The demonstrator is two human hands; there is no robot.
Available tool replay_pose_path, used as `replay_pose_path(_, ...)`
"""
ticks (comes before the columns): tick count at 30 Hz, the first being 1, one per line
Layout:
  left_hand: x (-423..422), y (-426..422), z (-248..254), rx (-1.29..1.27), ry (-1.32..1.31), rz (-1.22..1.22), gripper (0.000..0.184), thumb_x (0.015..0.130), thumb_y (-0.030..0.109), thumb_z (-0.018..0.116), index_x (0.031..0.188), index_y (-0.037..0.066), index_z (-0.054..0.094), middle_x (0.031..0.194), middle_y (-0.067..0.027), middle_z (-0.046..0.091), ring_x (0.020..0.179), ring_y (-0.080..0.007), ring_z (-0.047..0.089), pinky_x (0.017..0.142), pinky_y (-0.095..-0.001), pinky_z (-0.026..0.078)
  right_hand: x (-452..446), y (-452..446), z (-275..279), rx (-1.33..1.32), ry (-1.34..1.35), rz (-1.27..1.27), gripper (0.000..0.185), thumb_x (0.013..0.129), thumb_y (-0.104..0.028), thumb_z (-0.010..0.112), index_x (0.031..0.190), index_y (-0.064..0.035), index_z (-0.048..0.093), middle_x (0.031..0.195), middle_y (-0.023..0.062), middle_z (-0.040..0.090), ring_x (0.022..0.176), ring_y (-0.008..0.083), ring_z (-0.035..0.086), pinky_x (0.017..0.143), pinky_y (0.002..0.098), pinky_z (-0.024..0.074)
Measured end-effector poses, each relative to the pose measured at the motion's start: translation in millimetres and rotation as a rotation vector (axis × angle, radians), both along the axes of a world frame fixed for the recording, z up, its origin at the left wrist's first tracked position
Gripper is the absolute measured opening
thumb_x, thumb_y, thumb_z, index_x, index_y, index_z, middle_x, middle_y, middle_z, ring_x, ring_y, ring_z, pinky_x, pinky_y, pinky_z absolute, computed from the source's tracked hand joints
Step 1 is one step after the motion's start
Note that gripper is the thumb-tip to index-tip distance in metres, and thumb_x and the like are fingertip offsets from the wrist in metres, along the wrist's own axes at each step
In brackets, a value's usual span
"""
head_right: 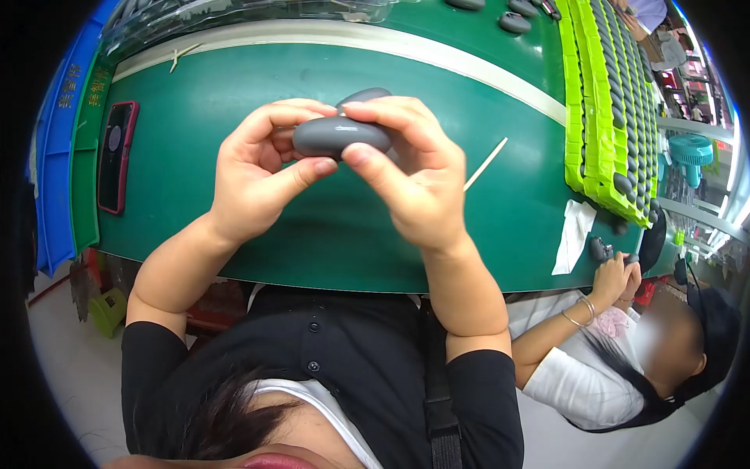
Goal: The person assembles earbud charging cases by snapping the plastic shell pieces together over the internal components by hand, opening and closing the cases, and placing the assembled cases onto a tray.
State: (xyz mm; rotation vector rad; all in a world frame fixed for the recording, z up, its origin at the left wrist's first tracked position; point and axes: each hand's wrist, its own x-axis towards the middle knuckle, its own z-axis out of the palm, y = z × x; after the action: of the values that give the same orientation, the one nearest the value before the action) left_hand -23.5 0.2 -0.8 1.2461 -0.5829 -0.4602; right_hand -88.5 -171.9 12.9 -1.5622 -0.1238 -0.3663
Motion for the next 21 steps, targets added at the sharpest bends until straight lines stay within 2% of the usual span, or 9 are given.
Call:
replay_pose_path(2, 0.8, 2.9, 2.9, 0.077, -0.159, 0.028, 0.053, 0.078, -0.003, 0.071, 0.124, -0.001, 0.044, 0.107, -0.0137, 0.061, 0.095, -0.0176, 0.062, 0.082, -0.0285, 0.052, -3.0, -4.8, 1.4, 0.058, 0.058, 0.044, 0.028, 0.085, -0.005, 0.065, 0.111, 0.0039, 0.059, 0.104, 0.0109, 0.058, 0.097, 0.0184, 0.058, 0.086, 0.0290, 0.0462)
replay_pose_path(5, -0.9, 3.4, 3.5, 0.067, -0.201, 0.015, 0.063, 0.079, -0.003, 0.070, 0.131, 0.000, 0.035, 0.105, -0.0143, 0.062, 0.094, -0.0171, 0.062, 0.081, -0.0283, 0.052, -5.4, -2.9, 5.3, 0.263, 0.239, -0.050, 0.025, 0.090, -0.011, 0.060, 0.111, 0.0033, 0.059, 0.104, 0.0084, 0.059, 0.096, 0.0144, 0.058, 0.084, 0.0255, 0.0461)
replay_pose_path(6, -0.4, 2.3, -1.0, 0.009, -0.268, -0.023, 0.068, 0.080, -0.005, 0.068, 0.135, 0.002, 0.028, 0.107, -0.0150, 0.060, 0.093, -0.0171, 0.062, 0.081, -0.0285, 0.052, -4.3, -4.6, 5.5, 0.302, 0.266, -0.022, 0.027, 0.094, -0.018, 0.056, 0.113, 0.0025, 0.057, 0.100, 0.0050, 0.058, 0.092, 0.0112, 0.057, 0.081, 0.0225, 0.0454)
replay_pose_path(9, -2.6, 0.9, -0.7, -0.056, -0.198, 0.008, 0.066, 0.082, -0.005, 0.065, 0.136, 0.004, 0.028, 0.108, -0.0153, 0.058, 0.093, -0.0175, 0.062, 0.081, -0.0287, 0.052, -4.4, -3.2, 0.0, 0.249, 0.155, -0.153, 0.030, 0.091, -0.018, 0.062, 0.113, 0.0015, 0.054, 0.095, 0.0040, 0.055, 0.088, 0.0109, 0.057, 0.080, 0.0223, 0.0453)
replay_pose_path(10, -1.1, 0.4, 2.6, -0.086, -0.096, 0.019, 0.057, 0.085, -0.004, 0.063, 0.132, 0.004, 0.033, 0.108, -0.0152, 0.056, 0.093, -0.0178, 0.061, 0.082, -0.0296, 0.052, -3.5, -6.5, -3.3, 0.081, 0.011, -0.181, 0.038, 0.083, -0.013, 0.071, 0.112, 0.0005, 0.051, 0.096, 0.0049, 0.052, 0.087, 0.0130, 0.056, 0.078, 0.0245, 0.0484)
replay_pose_path(11, 1.5, 1.3, 3.0, -0.096, -0.081, 0.020, 0.053, 0.085, -0.004, 0.062, 0.130, 0.004, 0.035, 0.107, -0.0150, 0.056, 0.093, -0.0178, 0.061, 0.083, -0.0297, 0.052, -6.1, -4.8, 1.4, 0.100, -0.091, -0.157, 0.044, 0.071, -0.005, 0.079, 0.106, -0.0002, 0.053, 0.101, 0.0088, 0.052, 0.093, 0.0173, 0.056, 0.077, 0.0279, 0.0519)
replay_pose_path(13, 7.0, 2.2, 1.3, -0.119, -0.051, 0.018, 0.045, 0.086, -0.003, 0.061, 0.125, 0.003, 0.040, 0.107, -0.0147, 0.056, 0.093, -0.0177, 0.061, 0.083, -0.0300, 0.053, -3.6, -8.7, -0.8, -0.256, -0.262, -0.118, 0.045, 0.065, -0.001, 0.081, 0.102, -0.0010, 0.055, 0.104, 0.0120, 0.052, 0.093, 0.0198, 0.057, 0.076, 0.0291, 0.0542)
replay_pose_path(14, 6.5, 2.3, -0.4, -0.124, -0.062, 0.023, 0.036, 0.086, -0.003, 0.061, 0.118, 0.001, 0.045, 0.108, -0.0148, 0.055, 0.093, -0.0176, 0.061, 0.080, -0.0302, 0.055, -3.5, -3.9, -0.1, -0.305, -0.240, -0.162, 0.042, 0.064, -0.002, 0.082, 0.098, -0.0013, 0.058, 0.103, 0.0137, 0.055, 0.090, 0.0197, 0.060, 0.073, 0.0278, 0.0552)
replay_pose_path(21, 2.3, 2.0, -0.7, -0.195, 0.039, 0.036, 0.028, 0.085, -0.004, 0.063, 0.108, 0.000, 0.048, 0.098, -0.0130, 0.059, 0.087, -0.0189, 0.064, 0.071, -0.0290, 0.058, -3.5, -0.3, -4.2, -0.341, -0.249, -0.233, 0.040, 0.061, -0.003, 0.084, 0.094, 0.0006, 0.062, 0.095, 0.0138, 0.062, 0.088, 0.0199, 0.064, 0.070, 0.0286, 0.0588)
